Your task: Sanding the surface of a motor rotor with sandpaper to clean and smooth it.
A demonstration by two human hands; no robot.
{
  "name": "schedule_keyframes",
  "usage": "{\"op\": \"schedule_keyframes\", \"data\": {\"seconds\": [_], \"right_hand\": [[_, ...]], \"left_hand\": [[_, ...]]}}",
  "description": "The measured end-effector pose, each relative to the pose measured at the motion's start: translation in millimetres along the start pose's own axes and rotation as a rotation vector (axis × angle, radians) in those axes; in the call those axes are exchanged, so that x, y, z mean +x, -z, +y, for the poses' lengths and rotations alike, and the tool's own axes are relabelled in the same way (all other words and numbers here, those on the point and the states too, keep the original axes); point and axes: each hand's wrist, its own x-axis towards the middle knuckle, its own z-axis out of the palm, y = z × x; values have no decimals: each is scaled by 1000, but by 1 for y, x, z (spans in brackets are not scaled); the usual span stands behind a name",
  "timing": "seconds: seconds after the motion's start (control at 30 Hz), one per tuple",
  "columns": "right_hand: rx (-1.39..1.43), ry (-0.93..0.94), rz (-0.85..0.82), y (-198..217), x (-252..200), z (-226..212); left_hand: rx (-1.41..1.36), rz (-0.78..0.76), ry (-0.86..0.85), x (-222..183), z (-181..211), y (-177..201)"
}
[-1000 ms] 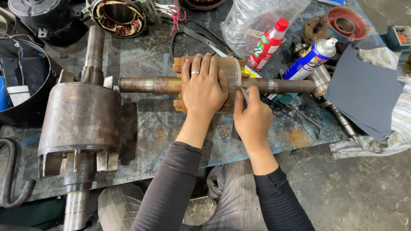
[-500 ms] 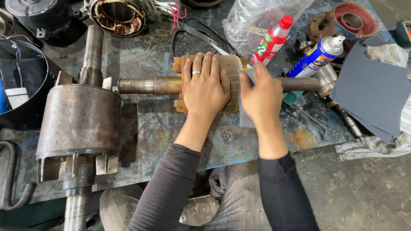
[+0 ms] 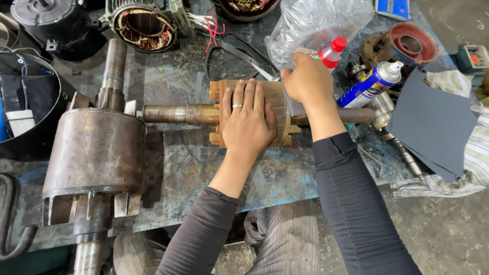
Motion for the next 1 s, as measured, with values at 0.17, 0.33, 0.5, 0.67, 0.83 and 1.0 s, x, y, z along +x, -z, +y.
{"op": "schedule_keyframes", "data": {"seconds": [0.17, 0.33, 0.5, 0.67, 0.83, 1.0], "right_hand": [[-4, 19, 34, 0, 9, -10], [-23, 36, 49, -4, 17, -19], [-32, 28, 37, 0, 21, -26], [14, 18, 102, 6, 12, -32], [25, 79, 143, 15, -21, -27], [-40, 56, 234, 18, -73, -17]], "left_hand": [[26, 62, -29, -4, 1, 5], [44, 74, -27, -11, 2, 7], [17, 42, -11, -15, 5, 12], [70, 19, -27, -14, 3, 5], [97, -1, -9, -5, 2, 6], [53, -57, 48, 2, 6, -1]]}}
